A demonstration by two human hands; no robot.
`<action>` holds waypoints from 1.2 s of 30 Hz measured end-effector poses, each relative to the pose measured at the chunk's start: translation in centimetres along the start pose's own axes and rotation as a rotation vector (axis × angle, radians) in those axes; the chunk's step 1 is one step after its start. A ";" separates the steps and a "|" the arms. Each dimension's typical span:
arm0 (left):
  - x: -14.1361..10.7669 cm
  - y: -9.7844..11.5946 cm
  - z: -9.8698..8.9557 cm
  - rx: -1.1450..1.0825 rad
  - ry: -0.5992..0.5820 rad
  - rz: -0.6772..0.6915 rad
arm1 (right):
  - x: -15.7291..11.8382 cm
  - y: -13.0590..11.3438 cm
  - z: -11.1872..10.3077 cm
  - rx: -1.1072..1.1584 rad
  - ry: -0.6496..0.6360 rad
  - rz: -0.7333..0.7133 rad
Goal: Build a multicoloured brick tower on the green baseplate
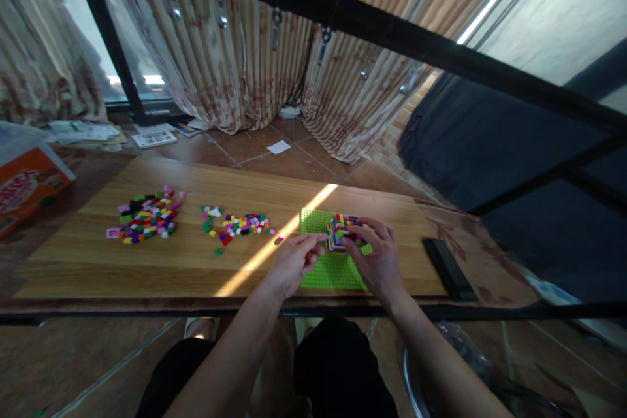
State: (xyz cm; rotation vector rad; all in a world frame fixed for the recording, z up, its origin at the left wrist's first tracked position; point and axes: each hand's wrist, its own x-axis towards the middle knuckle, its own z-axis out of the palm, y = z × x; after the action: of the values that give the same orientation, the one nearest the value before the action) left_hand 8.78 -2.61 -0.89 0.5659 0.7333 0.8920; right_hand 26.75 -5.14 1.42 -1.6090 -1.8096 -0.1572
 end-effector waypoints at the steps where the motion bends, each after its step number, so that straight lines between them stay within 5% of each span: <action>1: 0.1 -0.1 0.1 -0.016 -0.011 0.000 | 0.1 0.0 0.0 0.018 0.005 0.016; 14: 0.7 -0.6 1.2 -0.039 -0.101 -0.007 | 1.2 -0.2 1.6 0.147 -0.046 0.201; 22: 0.7 -0.9 1.2 -0.029 -0.090 -0.011 | 0.8 -0.5 2.9 0.357 0.032 0.377; 36: 0.3 -1.2 1.0 -0.110 -0.022 -0.045 | 0.7 -0.1 4.1 0.422 0.101 0.419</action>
State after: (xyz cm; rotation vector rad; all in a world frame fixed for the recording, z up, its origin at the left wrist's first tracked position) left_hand 10.19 -3.09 -1.21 0.4592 0.6701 0.8772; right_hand 25.00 -2.49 -1.21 -1.5928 -1.2859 0.3097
